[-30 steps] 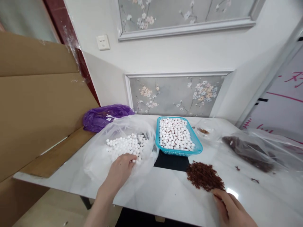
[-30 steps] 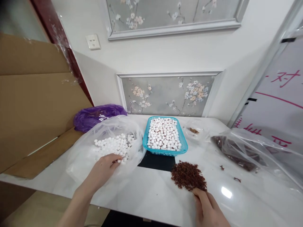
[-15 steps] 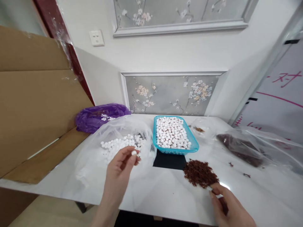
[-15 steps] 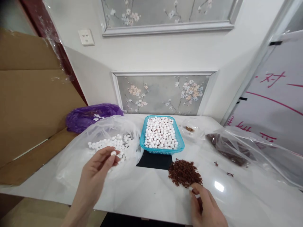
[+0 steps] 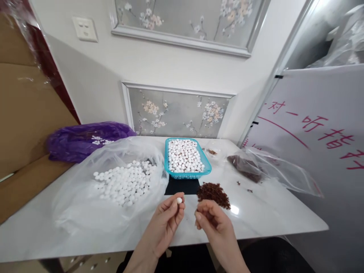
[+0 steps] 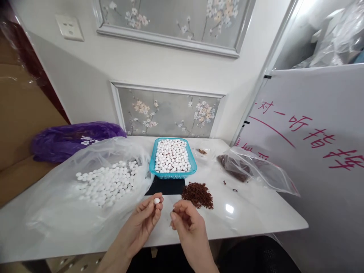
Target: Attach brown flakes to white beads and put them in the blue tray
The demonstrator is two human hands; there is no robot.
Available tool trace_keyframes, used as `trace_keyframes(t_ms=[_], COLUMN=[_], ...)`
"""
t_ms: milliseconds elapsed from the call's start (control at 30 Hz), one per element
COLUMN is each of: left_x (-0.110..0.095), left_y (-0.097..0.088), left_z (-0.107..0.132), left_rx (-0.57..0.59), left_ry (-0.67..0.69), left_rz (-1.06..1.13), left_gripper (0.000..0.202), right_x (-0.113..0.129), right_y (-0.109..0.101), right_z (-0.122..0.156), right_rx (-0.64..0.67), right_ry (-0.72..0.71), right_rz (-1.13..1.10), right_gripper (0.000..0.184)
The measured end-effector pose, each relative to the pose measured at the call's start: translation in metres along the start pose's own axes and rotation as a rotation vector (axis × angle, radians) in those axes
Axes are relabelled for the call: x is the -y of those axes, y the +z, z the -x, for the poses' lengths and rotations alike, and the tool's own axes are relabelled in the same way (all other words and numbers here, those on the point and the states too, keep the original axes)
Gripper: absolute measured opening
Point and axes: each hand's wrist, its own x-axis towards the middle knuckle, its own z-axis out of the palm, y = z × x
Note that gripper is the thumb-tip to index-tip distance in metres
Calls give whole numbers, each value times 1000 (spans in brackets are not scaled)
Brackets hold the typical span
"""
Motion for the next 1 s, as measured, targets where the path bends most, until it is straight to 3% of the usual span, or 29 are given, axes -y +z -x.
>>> trace_keyframes(t_ms=[200,333,633,800,1000], left_x=[10,12,7,7,2], left_y=[-8,-7,-12,1,28], left_z=[4,5,6,20,41], left_rx=[101,149,98,104,194], left_ry=[-4,20,-5,-19,-59], left_rz=[28,28,58,92,149], left_gripper=[10,10,8,11,17], right_x=[9,5,0,5,7], right_y=[12,13,8,3,0], right_z=[-3,1,8,14,19], right_rx=[108,108,83,70,40], right_ry=[50,65,74,69,69], right_rz=[-162,-214,-327,-367,-364], right_gripper=[12,10,9,9,11])
